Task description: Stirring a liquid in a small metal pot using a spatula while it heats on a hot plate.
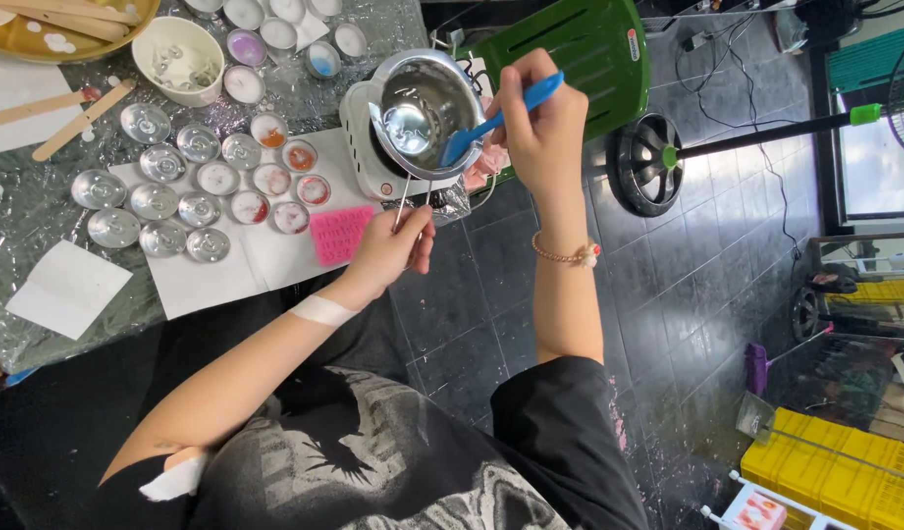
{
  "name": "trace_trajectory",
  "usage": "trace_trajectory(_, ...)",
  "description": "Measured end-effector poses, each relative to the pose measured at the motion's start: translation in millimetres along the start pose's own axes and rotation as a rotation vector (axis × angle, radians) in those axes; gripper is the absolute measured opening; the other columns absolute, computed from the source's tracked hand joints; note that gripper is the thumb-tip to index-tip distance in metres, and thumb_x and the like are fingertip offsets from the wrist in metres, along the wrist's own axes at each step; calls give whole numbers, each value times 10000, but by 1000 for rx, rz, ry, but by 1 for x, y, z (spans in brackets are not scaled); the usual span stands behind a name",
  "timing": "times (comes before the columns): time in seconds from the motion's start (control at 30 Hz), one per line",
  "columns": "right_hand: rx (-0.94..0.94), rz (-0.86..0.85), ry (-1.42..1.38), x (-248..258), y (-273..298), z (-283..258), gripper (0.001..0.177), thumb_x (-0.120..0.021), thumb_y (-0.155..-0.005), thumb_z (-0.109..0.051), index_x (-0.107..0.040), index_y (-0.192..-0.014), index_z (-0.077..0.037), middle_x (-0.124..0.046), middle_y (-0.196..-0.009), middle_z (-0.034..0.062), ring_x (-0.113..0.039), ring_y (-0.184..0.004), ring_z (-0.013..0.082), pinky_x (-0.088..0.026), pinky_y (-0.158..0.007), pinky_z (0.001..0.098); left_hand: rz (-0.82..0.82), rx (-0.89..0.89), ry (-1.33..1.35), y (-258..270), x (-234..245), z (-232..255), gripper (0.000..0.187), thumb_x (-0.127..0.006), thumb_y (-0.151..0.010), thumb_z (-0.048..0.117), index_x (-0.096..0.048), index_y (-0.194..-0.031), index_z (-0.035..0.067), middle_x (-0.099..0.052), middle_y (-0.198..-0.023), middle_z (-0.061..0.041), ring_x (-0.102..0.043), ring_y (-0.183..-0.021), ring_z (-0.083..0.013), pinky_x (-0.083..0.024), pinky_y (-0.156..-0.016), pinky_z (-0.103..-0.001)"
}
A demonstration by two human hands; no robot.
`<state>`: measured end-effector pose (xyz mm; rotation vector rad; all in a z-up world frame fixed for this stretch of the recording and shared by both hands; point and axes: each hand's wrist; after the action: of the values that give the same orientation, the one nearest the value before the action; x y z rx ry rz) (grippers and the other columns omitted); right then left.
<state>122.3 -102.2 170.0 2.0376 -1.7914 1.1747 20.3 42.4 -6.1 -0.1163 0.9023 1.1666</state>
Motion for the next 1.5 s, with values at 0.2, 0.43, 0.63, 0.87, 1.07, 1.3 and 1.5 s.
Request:
trace_trajectory(0.2, -194, 171, -406, -25, 37, 22, 225, -583, -1087, -146, -540, -915, -7, -702, -784, 94, -693, -562, 146, -512, -459, 234, -71, 93, -262, 14, 33, 59, 248, -644, -982, 273, -673, -981, 26, -688, -727, -36, -677, -555, -122, -488, -490, -235)
trace_trajectory(0.43, -168, 292, -556, -40, 51, 39, 220, -581, -1088, -149, -503, -925, -22, -707, -866, 100, -732, -637, 179, -574, -529, 264, -103, -53, -640, 26, 50, 118, 182, -677, -955, 166, -621, -1070, 37, -726, -760, -54, -704, -557, -129, -448, -463, -238)
trace_trajectory(0.63, -174, 370, -505, -21, 65, 56, 257, -560, -1103, -184, -589, -958, 25, -716, -849, 111, -702, -623, 165, -561, -531, 264, 97, -354, -1189, 29, 58, 161, 294, -756, -902, 304, -706, -1056, 57, -757, -821, -25, -713, -621, -100, -513, -562, -254)
trace_trajectory(0.87, -160, 255, -570, -30, 78, 51, 427, -488, -1132, -248, -639, -877, 60, -681, -932, 129, -697, -630, 177, -520, -523, 253, 162, -977, -1784, 4, 80, 173, 275, -775, -872, 266, -722, -1064, 75, -713, -995, -53, -661, -990, -259, -479, -905, -415)
trace_trajectory(1.07, -131, 240, -754, -50, 82, 41, 374, -441, -1139, -232, -572, -929, 50, -648, -1042, 148, -728, -740, 205, -609, -646, 299, 176, -985, -1926, -20, 93, 170, 200, -778, -980, 219, -642, -923, 84, -662, -903, -29, -621, -981, -247, -434, -860, -405)
trace_trajectory(1.3, -72, 356, -746, -68, 95, 29, 414, -395, -1152, -225, -570, -908, 61, -649, -1035, 160, -724, -737, 208, -625, -654, 306, 229, -1004, -1899, -18, 89, 164, 328, -806, -991, 262, -593, -826, 75, -610, -767, -54, -610, -792, -281, -457, -709, -413)
trace_trajectory(1.5, -138, 363, -875, -78, 84, 39, 383, -413, -1139, -244, -551, -947, 58, -645, -1051, 171, -732, -770, 228, -626, -696, 318, 306, -892, -1852, -6, 78, 155, 347, -836, -979, 282, -581, -841, 92, -621, -781, -57, -625, -730, -292, -450, -606, -420)
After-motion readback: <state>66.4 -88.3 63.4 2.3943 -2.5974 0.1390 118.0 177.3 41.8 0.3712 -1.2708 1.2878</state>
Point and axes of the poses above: each hand's wrist, its own y-axis away from the middle knuckle, its own x-axis out of the back of the hand, z = x × y
